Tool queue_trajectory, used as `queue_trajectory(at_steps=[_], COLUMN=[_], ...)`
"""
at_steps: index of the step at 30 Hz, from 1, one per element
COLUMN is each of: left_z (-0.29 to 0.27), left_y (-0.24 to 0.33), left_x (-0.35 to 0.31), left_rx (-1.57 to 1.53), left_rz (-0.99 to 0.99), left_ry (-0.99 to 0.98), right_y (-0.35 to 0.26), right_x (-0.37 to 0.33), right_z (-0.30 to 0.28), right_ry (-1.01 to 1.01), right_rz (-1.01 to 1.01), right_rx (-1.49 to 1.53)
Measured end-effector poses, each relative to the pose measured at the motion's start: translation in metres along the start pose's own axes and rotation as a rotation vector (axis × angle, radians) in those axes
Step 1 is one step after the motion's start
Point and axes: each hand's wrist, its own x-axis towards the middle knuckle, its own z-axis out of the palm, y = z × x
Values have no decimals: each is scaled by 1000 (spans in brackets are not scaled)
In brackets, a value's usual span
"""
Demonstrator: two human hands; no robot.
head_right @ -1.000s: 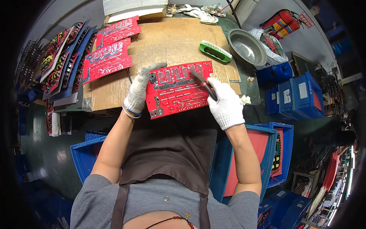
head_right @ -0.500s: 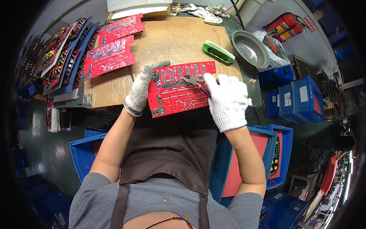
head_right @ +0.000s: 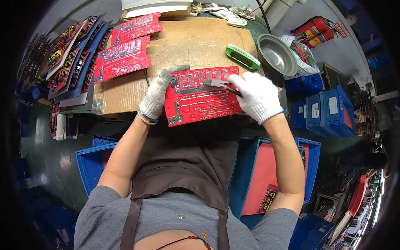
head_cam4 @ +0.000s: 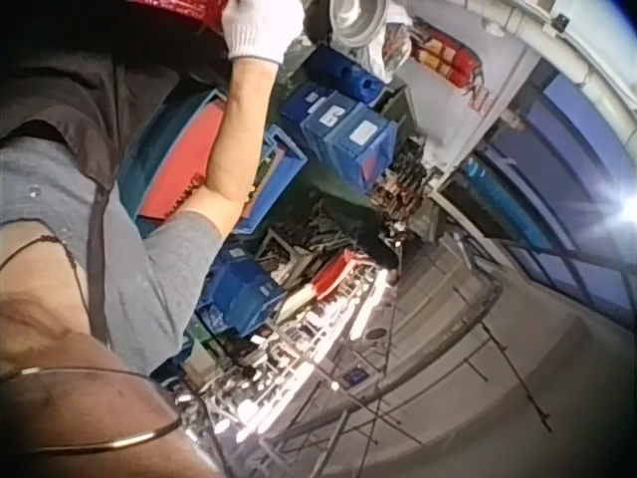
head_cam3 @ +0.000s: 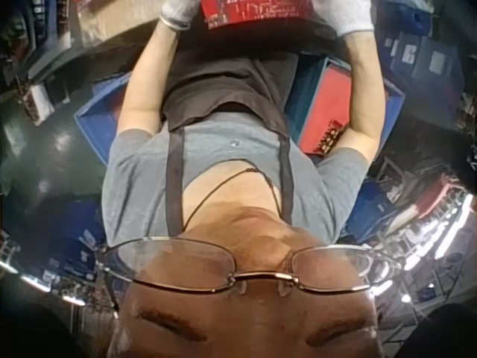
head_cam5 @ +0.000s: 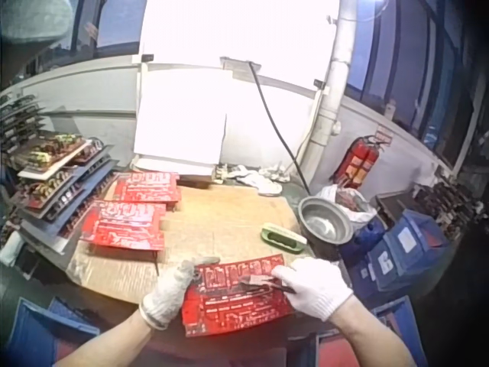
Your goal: Trimming components or excess material from printed circuit boards using pliers at a workbench.
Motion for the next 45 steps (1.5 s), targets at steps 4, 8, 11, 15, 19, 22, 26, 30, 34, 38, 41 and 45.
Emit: queue_trajectory(at_steps=[4,8,11,15,19,22,26,30,34,38,41,45], left_z=[1,0,-2,-5,-8,-11,-8,-8,-6,-10,-8,-9], left_y=[-3,-2,-1,-4,-11,-15,-12,-13,-13,-16,-13,-17], left_x=[1,2,1,2,6,7,6,6,6,6,5,7], left_rx=[35,29,31,14,25,9,-16,-48,-31,-17,-56,-8], left_rz=[4,13,15,-2,24,30,20,2,18,40,5,46], left_ry=[15,6,3,-1,-19,-37,-39,-43,-36,-37,-28,-42], right_y=[3,-18,-32,-56,-90,-105,-111,-121,-129,-132,-131,-135], right_x=[-17,-34,-53,-65,-49,-34,-22,-20,-20,-22,-21,-20], right_z=[19,16,19,17,0,-3,6,7,10,11,14,11], right_ry=[225,192,270,273,254,244,228,187,135,131,132,46], right_rz=[244,409,530,491,372,321,298,330,396,423,417,466], right_rx=[274,252,356,276,94,84,65,-11,-112,-130,-141,-62])
